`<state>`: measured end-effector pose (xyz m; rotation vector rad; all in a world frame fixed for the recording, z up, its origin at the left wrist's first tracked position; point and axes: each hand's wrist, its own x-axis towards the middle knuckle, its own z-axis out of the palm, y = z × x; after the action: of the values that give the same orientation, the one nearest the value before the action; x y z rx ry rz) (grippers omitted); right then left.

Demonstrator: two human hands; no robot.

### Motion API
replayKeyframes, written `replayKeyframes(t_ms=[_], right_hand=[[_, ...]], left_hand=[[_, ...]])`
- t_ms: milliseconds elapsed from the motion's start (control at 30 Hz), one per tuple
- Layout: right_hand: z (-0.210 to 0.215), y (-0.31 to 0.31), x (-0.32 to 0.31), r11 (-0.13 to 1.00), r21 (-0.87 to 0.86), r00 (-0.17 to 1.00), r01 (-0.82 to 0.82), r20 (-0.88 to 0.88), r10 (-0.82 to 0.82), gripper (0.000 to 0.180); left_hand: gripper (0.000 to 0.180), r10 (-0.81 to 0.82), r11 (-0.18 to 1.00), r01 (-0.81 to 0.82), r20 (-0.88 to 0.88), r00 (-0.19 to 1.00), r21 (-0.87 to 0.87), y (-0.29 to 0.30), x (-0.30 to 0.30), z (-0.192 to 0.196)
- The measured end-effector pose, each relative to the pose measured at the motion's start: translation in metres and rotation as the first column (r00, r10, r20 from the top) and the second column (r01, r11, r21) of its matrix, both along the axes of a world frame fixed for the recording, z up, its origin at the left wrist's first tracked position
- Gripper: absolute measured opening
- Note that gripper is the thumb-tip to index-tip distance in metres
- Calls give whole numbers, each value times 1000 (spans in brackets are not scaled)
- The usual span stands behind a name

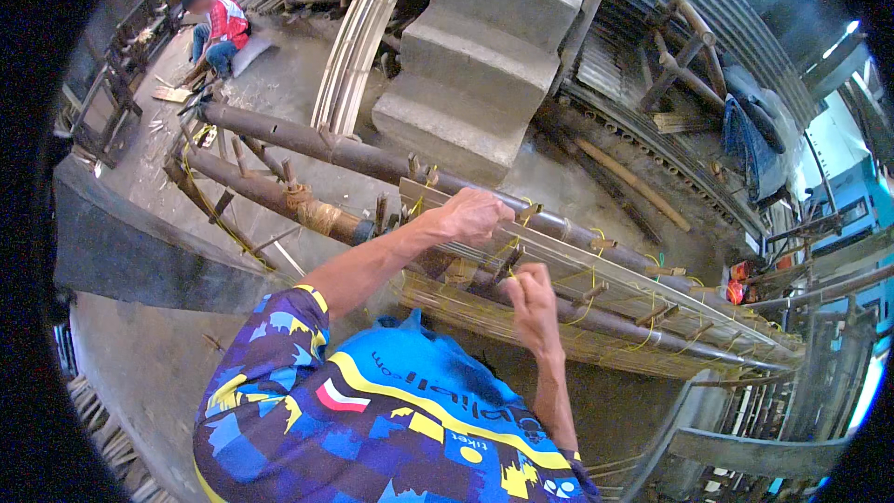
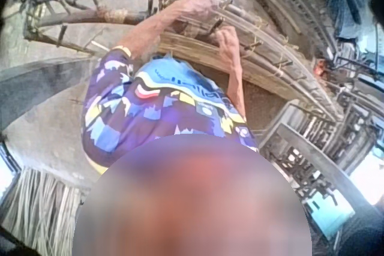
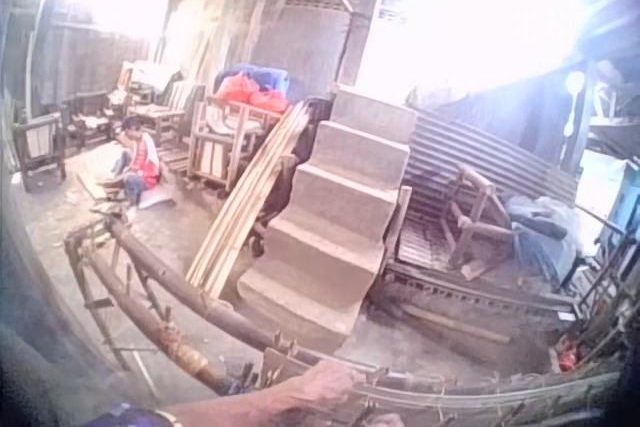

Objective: The person repeatedly picks up thin bamboo strips and ties them to a horizontal metal frame using yellow string. The person loops the string around the frame and the strip, then pulls it tight to secure the strip in place.

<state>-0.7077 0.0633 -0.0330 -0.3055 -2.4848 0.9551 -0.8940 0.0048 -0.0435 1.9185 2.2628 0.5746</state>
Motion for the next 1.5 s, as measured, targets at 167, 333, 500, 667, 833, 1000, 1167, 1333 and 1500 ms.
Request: replayKeyframes(t_ms=[167,333,500,667,833,1000,1167,1333,1500], right_hand=[[84,25,-17,718,-537,866,-442,-465,186,36],[124,55,-125,949,-122,950,-289,87,301,35],[182,69,-217,904,380,711,198,-691,135,36],[71,124,-183,941,314,548,-123,812,-200,39],[28,104,-120,518,-843,958,-146,10,286,21],[33,-1,-36,904,-203,891,-376,189,413,14],[-51,-9,-26,901,-79,898,-427,-150,413,13],[-28,-4,3,928,118,916,-352,-159,368,9],[-46,36,75,819,-63,810,571,-121,-574,17]], left_hand=[[19,-5,998,4,-16,1000,-57,2,9,3],[27,72,997,-70,57,996,-36,5,19,3],[38,159,985,-144,173,972,-95,9,15,2],[37,95,992,-86,92,991,-91,17,3,-4],[40,222,963,-185,192,956,-194,17,3,-3],[41,205,970,-174,185,961,-172,4,12,24],[30,39,992,-92,485,874,86,63,-17,23],[24,116,972,-68,206,972,-224,124,-57,-16],[30,304,947,-287,-117,945,141,109,-16,14]])
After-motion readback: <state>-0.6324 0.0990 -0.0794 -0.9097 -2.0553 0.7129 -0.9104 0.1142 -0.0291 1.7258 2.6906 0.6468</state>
